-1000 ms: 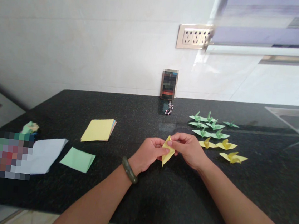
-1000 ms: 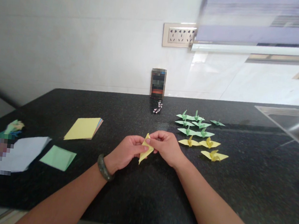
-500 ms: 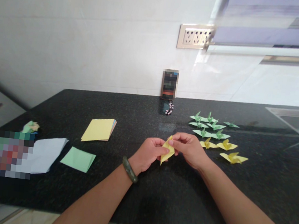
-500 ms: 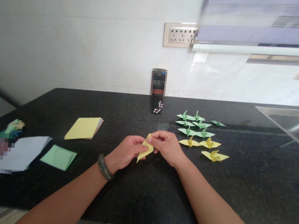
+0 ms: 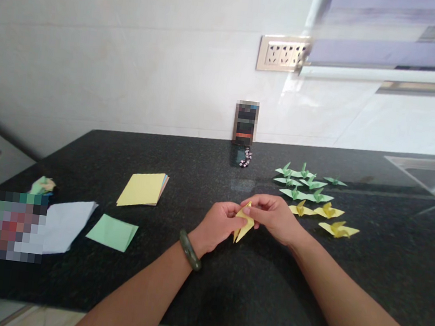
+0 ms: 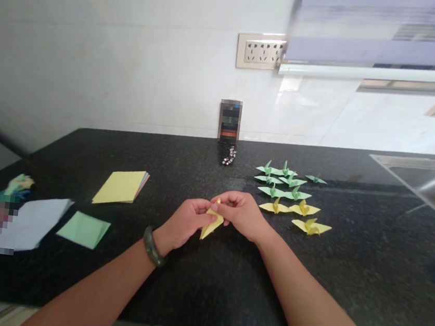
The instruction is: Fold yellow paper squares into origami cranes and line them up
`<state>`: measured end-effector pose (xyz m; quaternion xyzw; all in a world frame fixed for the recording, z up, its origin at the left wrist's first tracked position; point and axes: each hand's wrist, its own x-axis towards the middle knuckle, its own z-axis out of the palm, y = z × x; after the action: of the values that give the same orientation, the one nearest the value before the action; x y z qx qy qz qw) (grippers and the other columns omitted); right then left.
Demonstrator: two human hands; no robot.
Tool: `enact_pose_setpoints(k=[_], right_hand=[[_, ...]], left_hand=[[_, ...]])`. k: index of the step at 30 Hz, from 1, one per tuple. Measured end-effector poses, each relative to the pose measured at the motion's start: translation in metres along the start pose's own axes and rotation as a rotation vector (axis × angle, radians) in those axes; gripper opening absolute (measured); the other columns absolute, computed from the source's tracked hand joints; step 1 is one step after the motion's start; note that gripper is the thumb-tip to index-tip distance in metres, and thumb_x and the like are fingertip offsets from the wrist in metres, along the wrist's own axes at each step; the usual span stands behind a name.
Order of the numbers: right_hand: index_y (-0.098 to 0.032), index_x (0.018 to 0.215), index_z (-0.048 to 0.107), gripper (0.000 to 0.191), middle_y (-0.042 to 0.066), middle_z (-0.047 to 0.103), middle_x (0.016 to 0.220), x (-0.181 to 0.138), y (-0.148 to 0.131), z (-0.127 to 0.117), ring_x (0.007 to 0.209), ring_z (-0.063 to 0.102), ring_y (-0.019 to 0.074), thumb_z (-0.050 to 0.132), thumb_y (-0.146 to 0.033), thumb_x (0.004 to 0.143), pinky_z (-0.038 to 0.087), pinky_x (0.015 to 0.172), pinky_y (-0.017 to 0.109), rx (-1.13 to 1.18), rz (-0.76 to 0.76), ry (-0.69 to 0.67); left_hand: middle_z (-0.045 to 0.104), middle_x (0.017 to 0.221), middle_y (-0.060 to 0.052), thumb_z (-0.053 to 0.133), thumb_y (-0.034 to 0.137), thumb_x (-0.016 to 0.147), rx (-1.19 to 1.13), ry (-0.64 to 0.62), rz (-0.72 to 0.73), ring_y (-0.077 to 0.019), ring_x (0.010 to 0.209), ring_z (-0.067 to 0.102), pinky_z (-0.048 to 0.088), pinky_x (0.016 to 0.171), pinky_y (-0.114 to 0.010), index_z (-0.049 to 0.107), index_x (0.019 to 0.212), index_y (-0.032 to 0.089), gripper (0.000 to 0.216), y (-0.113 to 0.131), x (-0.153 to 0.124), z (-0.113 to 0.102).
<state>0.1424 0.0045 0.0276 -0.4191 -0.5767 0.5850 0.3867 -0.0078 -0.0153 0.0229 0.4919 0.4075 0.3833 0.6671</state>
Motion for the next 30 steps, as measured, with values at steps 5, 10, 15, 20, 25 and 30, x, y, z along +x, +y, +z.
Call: enact_pose_setpoints(k=[5,10,15,20,25,30], right_hand=[[-0.014,0.072,0.066,0.02,-0.002,0.059,0.055,0.0015,0.004,-0.0005,0.042,0.046,0.0047,0.072,-0.031,0.064,0.037,0.04,0.018,0.073,0.008,0.006],[-0.013,0.073,0.068,0.021,-0.001,0.06,0.059,0.0013,0.0038,0.0004,0.043,0.045,0.0041,0.072,-0.032,0.065,0.037,0.04,0.017,0.081,0.007,0.008],[-0.013,0.064,0.066,0.021,-0.001,0.059,0.054,0.0009,0.0026,0.0021,0.042,0.043,0.0044,0.073,-0.033,0.062,0.034,0.039,0.018,0.039,-0.001,0.03],[-0.013,0.058,0.063,0.021,-0.003,0.056,0.049,0.0,0.004,0.0029,0.04,0.043,0.0046,0.073,-0.031,0.061,0.031,0.038,0.018,0.029,-0.015,0.061],[-0.013,0.056,0.063,0.021,-0.003,0.055,0.048,-0.0002,0.0037,0.005,0.039,0.042,0.0048,0.075,-0.03,0.059,0.03,0.038,0.018,0.027,-0.018,0.107],[-0.014,0.048,0.057,0.03,-0.005,0.047,0.04,0.0021,0.0066,0.008,0.036,0.037,0.0045,0.075,-0.035,0.058,0.027,0.035,0.018,0.106,-0.02,0.176]], left_hand=[[0.063,0.063,-0.002,0.071,0.035,0.062,0.003,0.005,0.025,-0.0085,0.054,0.049,0.037,0.053,-0.021,0.064,0.068,0.012,0.025,-0.0018,0.0002,0.0004],[0.056,0.054,0.002,0.072,0.04,0.059,0.043,0.11,0.045,-0.0074,0.048,0.044,0.032,0.048,-0.021,0.061,0.061,0.012,0.031,-0.002,0.0002,0.0012],[0.053,0.053,0.002,0.07,0.042,0.061,0.062,0.159,0.049,-0.0074,0.048,0.042,0.03,0.047,-0.021,0.058,0.062,0.011,0.033,-0.0066,0.0018,0.0004],[0.053,0.054,0.002,0.069,0.04,0.061,0.055,0.109,0.032,-0.007,0.049,0.041,0.03,0.048,-0.022,0.059,0.061,0.011,0.031,-0.0051,0.0018,0.0003],[0.052,0.054,0.002,0.07,0.039,0.06,0.053,0.063,0.018,-0.0065,0.049,0.04,0.03,0.048,-0.022,0.059,0.06,0.011,0.031,0.0002,0.0,-0.001],[0.053,0.054,0.002,0.072,0.039,0.057,0.061,0.044,-0.013,-0.0065,0.048,0.041,0.03,0.048,-0.021,0.06,0.06,0.011,0.031,0.0031,-0.0016,-0.002]])
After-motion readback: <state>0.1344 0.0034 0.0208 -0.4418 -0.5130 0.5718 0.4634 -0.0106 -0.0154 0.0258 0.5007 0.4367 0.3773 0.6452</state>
